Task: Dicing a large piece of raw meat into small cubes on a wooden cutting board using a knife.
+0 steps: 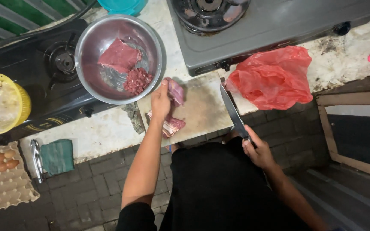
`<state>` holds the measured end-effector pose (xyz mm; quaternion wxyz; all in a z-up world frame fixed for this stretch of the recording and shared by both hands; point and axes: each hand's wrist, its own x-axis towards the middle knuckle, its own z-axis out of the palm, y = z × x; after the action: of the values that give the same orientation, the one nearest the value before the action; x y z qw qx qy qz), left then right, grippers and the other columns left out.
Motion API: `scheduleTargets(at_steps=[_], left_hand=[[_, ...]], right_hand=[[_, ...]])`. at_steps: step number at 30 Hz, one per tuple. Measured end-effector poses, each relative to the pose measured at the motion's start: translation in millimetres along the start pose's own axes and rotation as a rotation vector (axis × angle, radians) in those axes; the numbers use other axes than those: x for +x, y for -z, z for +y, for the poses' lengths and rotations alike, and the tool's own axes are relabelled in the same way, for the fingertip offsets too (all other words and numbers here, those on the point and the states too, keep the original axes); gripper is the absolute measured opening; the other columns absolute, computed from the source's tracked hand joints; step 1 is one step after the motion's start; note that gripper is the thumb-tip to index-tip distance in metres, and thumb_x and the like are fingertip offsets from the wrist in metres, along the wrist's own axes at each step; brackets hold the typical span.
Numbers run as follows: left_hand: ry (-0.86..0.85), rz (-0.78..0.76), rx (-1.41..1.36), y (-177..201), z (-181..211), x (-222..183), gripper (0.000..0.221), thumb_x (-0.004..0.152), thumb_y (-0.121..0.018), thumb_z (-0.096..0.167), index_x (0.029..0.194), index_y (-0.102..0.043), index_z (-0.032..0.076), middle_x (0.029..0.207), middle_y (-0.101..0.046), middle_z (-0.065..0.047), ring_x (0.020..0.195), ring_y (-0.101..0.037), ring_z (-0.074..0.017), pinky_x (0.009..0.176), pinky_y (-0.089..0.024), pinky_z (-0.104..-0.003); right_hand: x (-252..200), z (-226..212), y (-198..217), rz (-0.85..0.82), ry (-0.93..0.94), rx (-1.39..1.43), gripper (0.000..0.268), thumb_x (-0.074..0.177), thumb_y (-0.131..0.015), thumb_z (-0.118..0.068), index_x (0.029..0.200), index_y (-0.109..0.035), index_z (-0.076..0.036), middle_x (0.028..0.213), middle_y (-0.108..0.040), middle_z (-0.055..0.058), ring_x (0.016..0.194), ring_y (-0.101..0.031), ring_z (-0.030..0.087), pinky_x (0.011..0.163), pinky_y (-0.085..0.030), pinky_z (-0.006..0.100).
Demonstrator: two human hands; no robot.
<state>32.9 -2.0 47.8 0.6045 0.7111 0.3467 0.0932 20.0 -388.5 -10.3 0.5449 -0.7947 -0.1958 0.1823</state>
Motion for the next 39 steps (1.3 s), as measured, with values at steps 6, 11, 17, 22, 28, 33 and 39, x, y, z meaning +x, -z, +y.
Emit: scheduleTargets(at_steps=[6,11,17,22,28,33,39], left_hand=[[-0.780,-0.222,0.455,-30,-36,-14,0.034,0.099,-0.053,0.032,0.114,-0.071,0.007,0.117,-0.070,-0.016,0.111,-0.062,-0.0376,0.098,-0.045,-0.049],[-0.387,-0.738,1.121,-49,-32,-66,0.085,0.097,-0.025,0.065,0.158,-0.014,0.007,0.165,-0.008,-0.017,0.153,0.001,-0.0317,0.122,0.008,-0.052],[-0.719,-0.205,0.905,-46,-80,-50,0.045,0.102,-0.048,0.037,0.141,-0.052,0.014,0.155,-0.040,-0.010,0.148,-0.027,-0.0259,0.119,-0.013,-0.056],[-0.790,-0.211,0.916,-54,-123,-30,0.031,0.098,-0.054,0.042,0.116,-0.072,0.025,0.136,-0.060,0.002,0.139,-0.042,-0.0185,0.118,-0.018,-0.055],[-0.900,-0.119,0.829,-68,-129,-21,0.026,0.096,-0.059,0.037,0.114,-0.070,0.022,0.124,-0.062,-0.001,0.130,-0.050,-0.0199,0.114,-0.029,-0.048],[-0.951,-0.051,0.688,-76,-144,-5,0.014,0.092,-0.067,0.026,0.098,-0.074,0.015,0.110,-0.066,-0.005,0.116,-0.060,-0.0253,0.105,-0.044,-0.040],[-0.956,-0.081,0.634,-71,-133,-3,0.013,0.088,-0.073,0.024,0.098,-0.074,0.015,0.107,-0.067,-0.005,0.112,-0.061,-0.0251,0.105,-0.047,-0.039]], right_hand=[[-4,-8,0,-0.001,0.022,-0.015,0.056,0.092,-0.054,0.000,0.147,-0.046,-0.007,0.064,-0.069,0.012,0.049,-0.064,0.019,0.051,-0.052,0.033],[-4,-11,4,-0.008,0.016,-0.032,0.057,0.092,-0.055,0.000,0.147,-0.045,-0.005,0.063,-0.069,0.012,0.049,-0.064,0.021,0.052,-0.053,0.034],[-3,-9,2,0.001,0.012,-0.051,0.058,0.091,-0.056,-0.001,0.147,-0.045,-0.005,0.064,-0.069,0.011,0.051,-0.065,0.020,0.054,-0.053,0.034],[21,-60,-14,-0.117,-0.181,-0.359,0.057,0.093,-0.056,-0.017,0.149,-0.047,-0.022,0.116,-0.066,0.030,0.104,-0.064,0.046,0.086,-0.053,0.055],[42,-50,-40,-0.124,0.050,-0.583,0.049,0.095,-0.054,-0.023,0.144,-0.054,-0.024,0.106,-0.071,0.019,0.092,-0.069,0.038,0.075,-0.059,0.048],[51,-40,-45,-0.259,-0.014,-0.694,0.055,0.095,-0.047,-0.031,0.149,-0.042,-0.038,0.100,-0.070,0.015,0.089,-0.069,0.038,0.075,-0.057,0.051],[46,-27,-47,-0.263,0.041,-0.745,0.057,0.096,-0.045,-0.027,0.152,-0.039,-0.034,0.097,-0.068,0.012,0.081,-0.069,0.037,0.065,-0.058,0.050]])
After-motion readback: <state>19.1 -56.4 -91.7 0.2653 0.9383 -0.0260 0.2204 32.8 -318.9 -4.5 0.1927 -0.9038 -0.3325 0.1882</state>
